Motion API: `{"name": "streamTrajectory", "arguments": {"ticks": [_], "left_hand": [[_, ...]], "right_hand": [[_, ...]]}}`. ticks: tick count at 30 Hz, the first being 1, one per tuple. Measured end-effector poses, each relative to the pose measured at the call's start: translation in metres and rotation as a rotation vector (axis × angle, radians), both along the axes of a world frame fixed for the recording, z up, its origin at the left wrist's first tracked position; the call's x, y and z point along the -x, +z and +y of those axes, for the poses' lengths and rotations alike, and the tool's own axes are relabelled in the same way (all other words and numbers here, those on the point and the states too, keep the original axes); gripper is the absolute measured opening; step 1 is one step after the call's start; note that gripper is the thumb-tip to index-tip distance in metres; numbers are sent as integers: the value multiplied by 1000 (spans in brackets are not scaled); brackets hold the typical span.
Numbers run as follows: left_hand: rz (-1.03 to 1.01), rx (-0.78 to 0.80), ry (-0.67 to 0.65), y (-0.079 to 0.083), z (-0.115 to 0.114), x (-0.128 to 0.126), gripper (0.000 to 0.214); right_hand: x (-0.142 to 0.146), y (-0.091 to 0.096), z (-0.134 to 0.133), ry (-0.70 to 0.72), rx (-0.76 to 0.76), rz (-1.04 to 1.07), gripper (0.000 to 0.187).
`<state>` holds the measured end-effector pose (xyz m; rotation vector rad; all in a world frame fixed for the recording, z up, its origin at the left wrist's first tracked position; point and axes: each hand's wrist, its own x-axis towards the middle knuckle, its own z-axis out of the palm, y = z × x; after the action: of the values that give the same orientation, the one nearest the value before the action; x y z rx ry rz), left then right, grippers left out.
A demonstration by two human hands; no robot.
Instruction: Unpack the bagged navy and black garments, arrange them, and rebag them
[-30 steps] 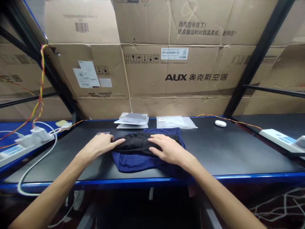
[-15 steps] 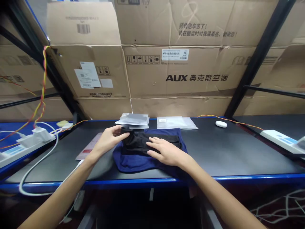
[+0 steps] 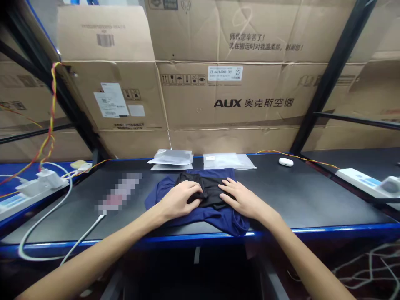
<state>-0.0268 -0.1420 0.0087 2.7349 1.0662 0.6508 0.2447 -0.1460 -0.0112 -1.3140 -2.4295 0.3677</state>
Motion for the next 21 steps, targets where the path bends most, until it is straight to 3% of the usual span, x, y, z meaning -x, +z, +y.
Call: {"name": "streamTrajectory", "arguments": {"ticks": [6,8,10,13,17,21], "left_hand": [[-166,134,-73,20,-5,23,25],[-226,103,72,25,-2,33,30],[-209,64,316,26,3,43,38],[-15,150,563,25,9,54,56],[218,281,589,25,7,53,67],[320,200,636,26,3,44,67]], "right_hand": [[-1,0,1,-5,24,3,55],[-1,1,0,-4,29,8,56],[-1,2,0,3,35,16,56],[-1,3,-2,0,58,4,60],[-1,2,-3,-21,81,-17,68],[-3,1,-3,-12,101,-8,72]]}}
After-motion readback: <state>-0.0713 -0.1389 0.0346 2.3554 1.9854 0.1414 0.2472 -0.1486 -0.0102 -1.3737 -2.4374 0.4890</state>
